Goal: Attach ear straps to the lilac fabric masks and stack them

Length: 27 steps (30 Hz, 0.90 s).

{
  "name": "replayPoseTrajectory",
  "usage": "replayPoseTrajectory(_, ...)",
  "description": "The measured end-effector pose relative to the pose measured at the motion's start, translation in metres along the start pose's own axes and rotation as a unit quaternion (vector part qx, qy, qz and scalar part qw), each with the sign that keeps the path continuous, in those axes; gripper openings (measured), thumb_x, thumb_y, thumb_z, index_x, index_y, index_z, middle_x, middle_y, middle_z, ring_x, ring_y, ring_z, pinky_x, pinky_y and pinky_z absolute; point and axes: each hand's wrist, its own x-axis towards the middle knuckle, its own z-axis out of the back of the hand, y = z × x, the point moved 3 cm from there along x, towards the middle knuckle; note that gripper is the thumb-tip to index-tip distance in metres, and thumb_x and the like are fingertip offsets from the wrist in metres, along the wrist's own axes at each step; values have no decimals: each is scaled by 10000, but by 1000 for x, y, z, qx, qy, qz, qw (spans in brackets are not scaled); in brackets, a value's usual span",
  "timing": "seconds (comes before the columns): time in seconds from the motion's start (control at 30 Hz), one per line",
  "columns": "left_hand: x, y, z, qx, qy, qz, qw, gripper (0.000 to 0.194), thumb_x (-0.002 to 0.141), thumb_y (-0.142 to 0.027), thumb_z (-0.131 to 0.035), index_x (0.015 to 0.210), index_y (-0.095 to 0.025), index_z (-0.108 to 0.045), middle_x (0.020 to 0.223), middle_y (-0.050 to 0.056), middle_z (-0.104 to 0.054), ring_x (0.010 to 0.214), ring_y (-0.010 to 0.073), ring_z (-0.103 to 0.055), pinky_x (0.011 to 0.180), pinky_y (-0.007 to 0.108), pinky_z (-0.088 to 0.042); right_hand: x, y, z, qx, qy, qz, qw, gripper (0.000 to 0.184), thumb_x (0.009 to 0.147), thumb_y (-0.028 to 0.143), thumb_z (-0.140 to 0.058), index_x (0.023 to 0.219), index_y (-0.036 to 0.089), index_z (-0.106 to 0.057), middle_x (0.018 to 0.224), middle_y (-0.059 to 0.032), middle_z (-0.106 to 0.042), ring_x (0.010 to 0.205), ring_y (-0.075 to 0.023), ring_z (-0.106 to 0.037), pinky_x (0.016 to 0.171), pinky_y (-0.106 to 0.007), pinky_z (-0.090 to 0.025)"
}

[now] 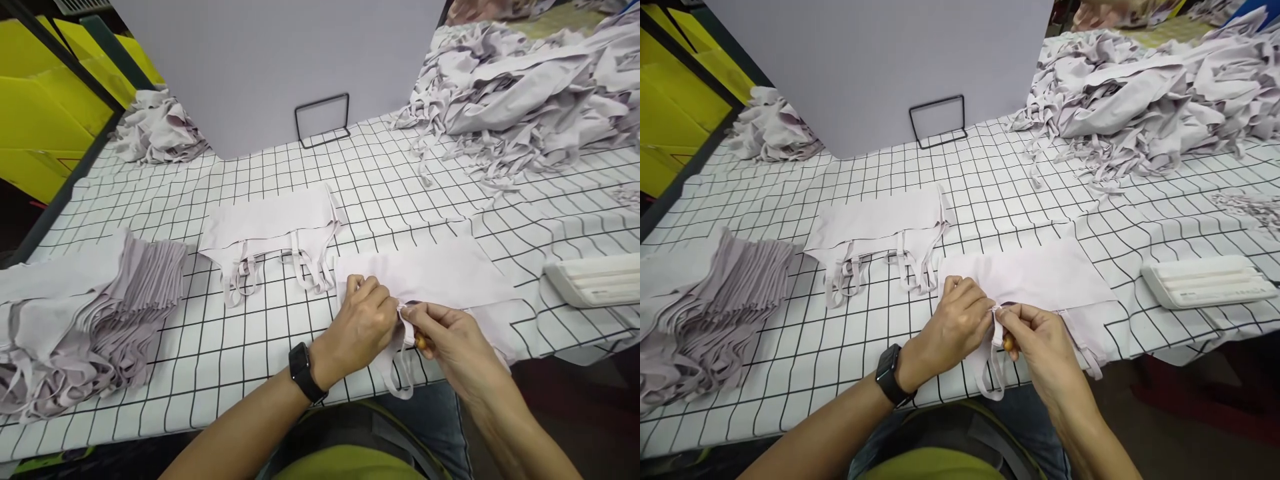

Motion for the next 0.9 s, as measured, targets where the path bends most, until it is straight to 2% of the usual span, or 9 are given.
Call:
replayPoseTrajectory(0.17,0,2,0,-14,-24,16,999,222,990,-121,-490,823,-139,-636,844,68,-651,871,216,-539,801,390,-375,-1,6,1,6,-29,2,1000,436,484,438,-958,463,174,-612,444,32,-481,414,-69,-401,372,-190,-308)
replayPoseTrajectory(0.33,0,3,-1,-28,-48,29,998,208,981,-114,-505,828,-135,-644,820,56,-649,854,209,-538,788,380,-377,-2,8,3,-10,-24,-17,1000,431,426,398,-974,457,163,-614,428,36,-471,403,-63,-389,367,-185,-294)
replayPoseTrajectory(0.63,0,1,0,4,-43,2,999,235,977,-93,-499,798,-125,-649,806,54,-626,852,208,-526,778,369,-370,4,1,5,-19,-23,0,1000,406,536,395,-924,458,170,-595,436,37,-477,409,-60,-398,395,-184,-299)
replayPoseTrajectory(0.9,1,0,0,18,-42,-5,999,227,977,-93,-506,791,-129,-633,805,54,-627,852,208,-522,786,369,-371,6,2,3,-5,-27,8,1000,397,536,369,-913,449,171,-579,453,41,-474,420,-62,-403,386,-184,-283)
